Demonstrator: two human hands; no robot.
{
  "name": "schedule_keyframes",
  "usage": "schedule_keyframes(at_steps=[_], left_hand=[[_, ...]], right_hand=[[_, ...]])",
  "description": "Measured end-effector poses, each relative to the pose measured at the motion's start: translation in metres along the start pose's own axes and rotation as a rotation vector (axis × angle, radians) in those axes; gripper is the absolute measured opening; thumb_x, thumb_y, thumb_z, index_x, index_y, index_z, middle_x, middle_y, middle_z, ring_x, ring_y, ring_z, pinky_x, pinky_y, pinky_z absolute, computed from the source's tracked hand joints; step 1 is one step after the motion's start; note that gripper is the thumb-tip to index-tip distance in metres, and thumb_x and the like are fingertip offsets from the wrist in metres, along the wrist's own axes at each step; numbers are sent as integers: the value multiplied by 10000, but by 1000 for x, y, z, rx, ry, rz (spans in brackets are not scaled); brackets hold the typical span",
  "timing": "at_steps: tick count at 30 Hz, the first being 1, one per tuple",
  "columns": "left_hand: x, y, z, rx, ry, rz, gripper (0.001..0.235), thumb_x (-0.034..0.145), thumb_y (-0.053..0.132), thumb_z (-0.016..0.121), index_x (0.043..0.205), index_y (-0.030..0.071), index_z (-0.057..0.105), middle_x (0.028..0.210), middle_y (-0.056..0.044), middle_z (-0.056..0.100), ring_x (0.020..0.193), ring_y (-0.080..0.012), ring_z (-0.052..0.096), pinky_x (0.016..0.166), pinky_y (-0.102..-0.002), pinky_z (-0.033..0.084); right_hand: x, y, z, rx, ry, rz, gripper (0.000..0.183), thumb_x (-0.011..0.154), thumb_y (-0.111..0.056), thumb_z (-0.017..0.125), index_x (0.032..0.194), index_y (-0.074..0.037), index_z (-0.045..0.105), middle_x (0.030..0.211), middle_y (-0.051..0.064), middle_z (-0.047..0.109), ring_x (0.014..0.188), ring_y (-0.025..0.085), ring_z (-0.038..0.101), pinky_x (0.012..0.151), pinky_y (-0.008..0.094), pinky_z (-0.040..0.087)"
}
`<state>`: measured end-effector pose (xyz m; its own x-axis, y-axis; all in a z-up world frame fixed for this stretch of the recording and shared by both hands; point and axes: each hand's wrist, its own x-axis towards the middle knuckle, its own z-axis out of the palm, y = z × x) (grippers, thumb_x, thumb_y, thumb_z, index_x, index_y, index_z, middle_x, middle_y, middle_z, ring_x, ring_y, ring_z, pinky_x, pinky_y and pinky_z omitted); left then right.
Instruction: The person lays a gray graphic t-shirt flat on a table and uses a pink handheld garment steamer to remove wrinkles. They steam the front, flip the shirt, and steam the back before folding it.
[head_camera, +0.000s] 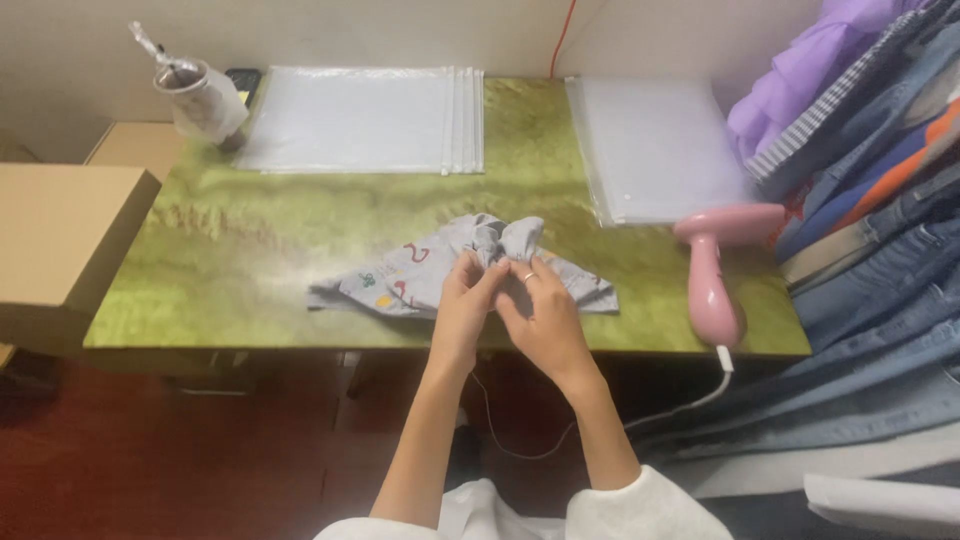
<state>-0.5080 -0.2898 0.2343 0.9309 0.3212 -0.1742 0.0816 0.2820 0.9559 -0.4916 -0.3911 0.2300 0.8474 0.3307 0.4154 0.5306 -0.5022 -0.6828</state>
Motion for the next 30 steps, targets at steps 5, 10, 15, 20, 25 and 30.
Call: schedule_keyframes(at_steps=[5, 10, 15, 20, 25, 30], left_hand=[[-88, -33, 3, -24, 22, -12, 247, 775, 244, 653, 709, 88, 473, 761, -30, 515, 794, -139, 476, 690, -284, 411], [-150, -30, 17, -6, -32, -37, 232, 749, 272, 682, 717, 99, 529, 741, -34, 566, 769, -114, 513, 677, -256, 464], [-181, -29, 33, 118, -88, 104, 266, 690, 320, 717, 612, 141, 536, 685, 27, 568, 690, -64, 505, 571, -189, 421], [-200, -31, 28, 202, -68, 309, 224, 720, 268, 677, 652, 88, 563, 917, -56, 502, 890, -188, 508, 797, -291, 413], [-213, -20, 11, 205, -130, 270, 275, 835, 342, 553, 743, 84, 547, 925, -82, 551, 964, -218, 546, 871, -391, 409], [-234, 9, -7, 329, -454, 198, 384, 887, 376, 423, 890, 59, 639, 901, -129, 640, 965, -231, 557, 904, -420, 399]], right_hand=[[-95, -20, -21, -12, -65, -23, 564, 611, -164, 674, 1125, -8, 502, 972, 185, 518, 984, 368, 486, 884, 449, 381], [-142, -38, -33, -180, 218, 8, 510, 577, -200, 744, 1024, -71, 535, 818, 69, 504, 828, 256, 516, 804, 388, 431], [-166, -60, -78, -46, 326, 142, 168, 683, -151, 707, 834, -117, 643, 755, 65, 625, 776, 237, 625, 691, 331, 497], [-182, -39, -82, -138, 186, 42, 98, 708, -131, 672, 768, -66, 631, 687, 93, 590, 739, 295, 611, 629, 381, 495], [-201, -40, -79, -264, 64, -39, 29, 747, -77, 612, 741, -74, 640, 633, 69, 531, 671, 272, 590, 612, 356, 479], [-215, -61, -75, 37, -182, -168, 121, 722, 17, 559, 663, -65, 626, 545, 43, 486, 617, 231, 555, 629, 302, 459]])
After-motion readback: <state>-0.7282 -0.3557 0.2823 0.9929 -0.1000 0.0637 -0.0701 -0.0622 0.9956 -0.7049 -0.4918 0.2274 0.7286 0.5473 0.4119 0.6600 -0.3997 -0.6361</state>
